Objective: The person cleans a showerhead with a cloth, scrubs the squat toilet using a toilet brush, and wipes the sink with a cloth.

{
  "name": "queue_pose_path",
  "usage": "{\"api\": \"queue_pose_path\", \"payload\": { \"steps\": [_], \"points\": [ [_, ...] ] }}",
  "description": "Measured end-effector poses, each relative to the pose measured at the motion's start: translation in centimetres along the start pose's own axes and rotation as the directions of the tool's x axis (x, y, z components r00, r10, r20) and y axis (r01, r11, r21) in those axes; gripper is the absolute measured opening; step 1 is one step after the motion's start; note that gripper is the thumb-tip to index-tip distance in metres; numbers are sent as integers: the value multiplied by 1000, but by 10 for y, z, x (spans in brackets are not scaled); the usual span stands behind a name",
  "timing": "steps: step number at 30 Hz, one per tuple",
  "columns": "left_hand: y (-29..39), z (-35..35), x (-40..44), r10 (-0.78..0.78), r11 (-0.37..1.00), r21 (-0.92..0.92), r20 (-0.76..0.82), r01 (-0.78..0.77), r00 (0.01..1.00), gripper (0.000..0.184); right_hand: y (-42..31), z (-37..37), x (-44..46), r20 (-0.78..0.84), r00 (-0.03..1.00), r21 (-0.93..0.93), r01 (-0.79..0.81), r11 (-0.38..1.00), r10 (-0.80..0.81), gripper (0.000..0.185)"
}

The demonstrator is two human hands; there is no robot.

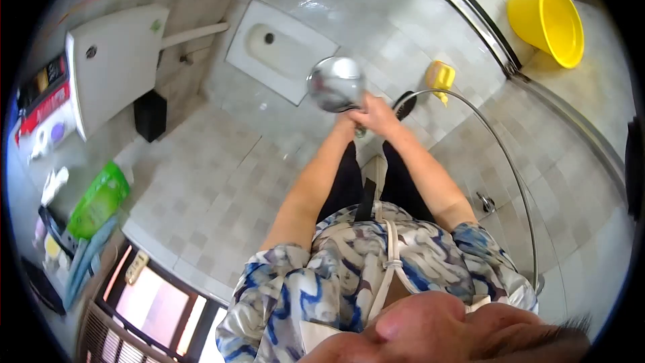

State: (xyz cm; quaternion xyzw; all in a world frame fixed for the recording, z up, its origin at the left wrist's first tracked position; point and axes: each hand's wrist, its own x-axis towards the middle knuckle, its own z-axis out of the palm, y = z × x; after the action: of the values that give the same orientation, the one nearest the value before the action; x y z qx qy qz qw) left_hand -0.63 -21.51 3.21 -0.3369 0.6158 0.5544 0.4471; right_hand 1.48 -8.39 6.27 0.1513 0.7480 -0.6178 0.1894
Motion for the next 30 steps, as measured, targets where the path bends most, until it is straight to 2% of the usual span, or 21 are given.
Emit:
{"api": "queue_pose_path", "payload": {
  "steps": [1,2,3,4,5,6,8,9,10,12,13,15,19,21,22,24,25,27,28,30],
  "points": [
    [-21,-18,21,68,997,40,100,-72,993,30,-2,2,1,-20,998,31,66,997,-66,49],
    [-16,-14,19,111,994,-5,136,-112,984,27,-1,2,0,-120,977,18,182,983,-178,49],
    [-16,-15,23,94,995,-55,134,-87,987,24,6,4,3,-142,979,10,150,989,-147,52],
    [-3,-4,13,10,994,-112,80,-1,997,22,3,0,1,-187,976,15,116,993,-111,55],
    [4,7,5,110,988,-115,64,-102,992,16,-6,-10,-5,-201,979,9,23,1000,-21,55],
    [23,17,0,70,994,-96,97,-60,993,16,-23,-23,1,-193,978,1,-85,996,83,56],
    [39,30,-10,62,993,-109,76,-54,995,17,-24,-34,-3,-240,961,53,-132,990,141,55],
    [43,33,-9,-5,998,-67,130,14,992,22,-26,-40,-5,-248,954,87,-151,985,168,55],
    [48,34,-8,-13,999,-48,142,20,990,22,-28,-45,-7,-265,947,98,-159,982,179,55],
    [56,39,-8,-68,995,92,306,41,950,22,-34,-55,-13,-310,938,102,-131,986,157,53],
    [56,50,-11,-78,993,113,319,43,945,22,-39,-61,-17,-330,929,112,-137,984,167,53],
    [53,69,-14,41,990,126,115,-55,993,24,-42,-64,-21,-373,915,10,-159,987,152,53],
    [61,88,-16,45,975,212,138,-74,989,24,-31,-70,-17,-483,851,38,-213,976,205,53],
    [64,87,-9,-6,972,228,286,-62,958,25,-11,-77,-5,-571,784,20,-286,958,246,52],
    [68,92,-10,-9,969,239,298,-66,954,25,1,-82,0,-584,772,27,-289,957,249,52],
    [70,102,-16,-57,955,295,222,-11,973,25,25,-93,5,-702,635,41,-418,907,324,49],
    [71,104,-19,-73,952,306,227,0,971,25,30,-104,3,-705,625,50,-425,904,333,49],
    [70,103,-20,-90,944,331,223,12,971,25,43,-120,-6,-776,475,122,-533,837,415,45],
    [69,104,-21,-94,938,345,220,13,971,25,51,-125,-11,-776,465,134,-538,832,426,45],
    [68,107,-25,-109,926,378,218,19,970,25,60,-137,-20,-847,311,198,-569,798,431,43]
  ]
}}
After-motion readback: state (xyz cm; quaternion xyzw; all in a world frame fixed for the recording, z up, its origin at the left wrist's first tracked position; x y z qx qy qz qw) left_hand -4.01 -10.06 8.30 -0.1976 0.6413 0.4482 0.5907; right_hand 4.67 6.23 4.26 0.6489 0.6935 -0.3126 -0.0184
